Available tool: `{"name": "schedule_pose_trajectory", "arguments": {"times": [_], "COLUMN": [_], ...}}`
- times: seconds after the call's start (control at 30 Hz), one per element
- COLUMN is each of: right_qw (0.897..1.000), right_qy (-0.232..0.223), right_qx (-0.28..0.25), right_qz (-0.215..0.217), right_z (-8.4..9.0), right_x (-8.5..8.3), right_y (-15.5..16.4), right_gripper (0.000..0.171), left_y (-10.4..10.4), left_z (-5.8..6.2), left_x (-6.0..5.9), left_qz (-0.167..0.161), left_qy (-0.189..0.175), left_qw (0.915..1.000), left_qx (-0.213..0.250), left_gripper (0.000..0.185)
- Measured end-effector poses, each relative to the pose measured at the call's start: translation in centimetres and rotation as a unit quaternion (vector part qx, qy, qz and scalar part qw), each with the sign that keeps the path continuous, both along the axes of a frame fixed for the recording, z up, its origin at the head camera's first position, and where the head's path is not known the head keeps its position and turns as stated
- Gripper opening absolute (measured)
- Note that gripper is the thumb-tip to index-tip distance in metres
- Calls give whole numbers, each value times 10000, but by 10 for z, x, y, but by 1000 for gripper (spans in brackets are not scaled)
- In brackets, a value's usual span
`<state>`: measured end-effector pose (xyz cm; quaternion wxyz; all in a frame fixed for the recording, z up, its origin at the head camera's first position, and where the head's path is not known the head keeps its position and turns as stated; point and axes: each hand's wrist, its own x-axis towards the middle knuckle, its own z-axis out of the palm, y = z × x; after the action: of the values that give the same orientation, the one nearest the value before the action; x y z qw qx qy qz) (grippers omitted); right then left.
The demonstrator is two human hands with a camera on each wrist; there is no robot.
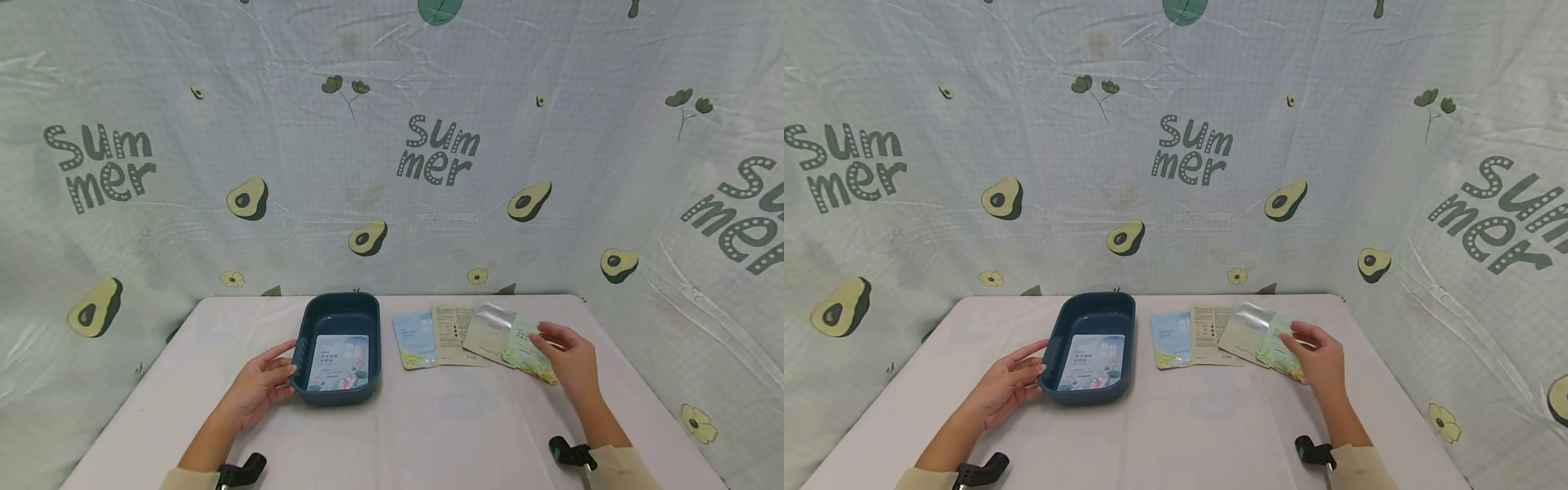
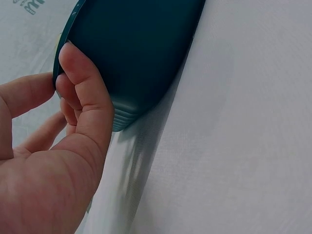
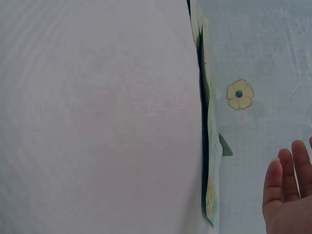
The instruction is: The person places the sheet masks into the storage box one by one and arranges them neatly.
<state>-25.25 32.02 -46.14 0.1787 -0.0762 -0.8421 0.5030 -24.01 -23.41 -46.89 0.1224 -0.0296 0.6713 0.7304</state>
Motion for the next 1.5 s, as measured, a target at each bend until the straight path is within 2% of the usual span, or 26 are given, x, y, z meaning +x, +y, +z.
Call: {"name": "schedule_pose_trajectory", "arguments": {"times": [0.33, 0.53, 0.8, 1.17, 1.5], "right_qw": [9998, 9991, 9970, 9919, 9874], "right_qy": [-55, -312, -761, -1184, -1481], "right_qx": [117, 172, 140, 299, 440], "right_qz": [-147, -241, -71, 345, 336], "right_z": [-5, -7, -1, -5, -8], "right_x": [-8, -14, -20, -34, -41], "right_y": [12, 20, 26, 41, 53], "right_gripper": [56, 60, 69, 83, 88], "left_y": [1, 2, 3, 3, 1], "left_z": [1, 3, 3, 1, 0], "left_x": [1, 2, 1, 0, 0], "left_qz": [8, 13, 57, 56, 29], "left_qy": [-28, -4, -15, -77, -15], "left_qw": [10000, 10000, 10000, 9999, 10000], "left_qx": [56, 38, -3, 89, 80], "left_gripper": [64, 64, 64, 65, 65]}}
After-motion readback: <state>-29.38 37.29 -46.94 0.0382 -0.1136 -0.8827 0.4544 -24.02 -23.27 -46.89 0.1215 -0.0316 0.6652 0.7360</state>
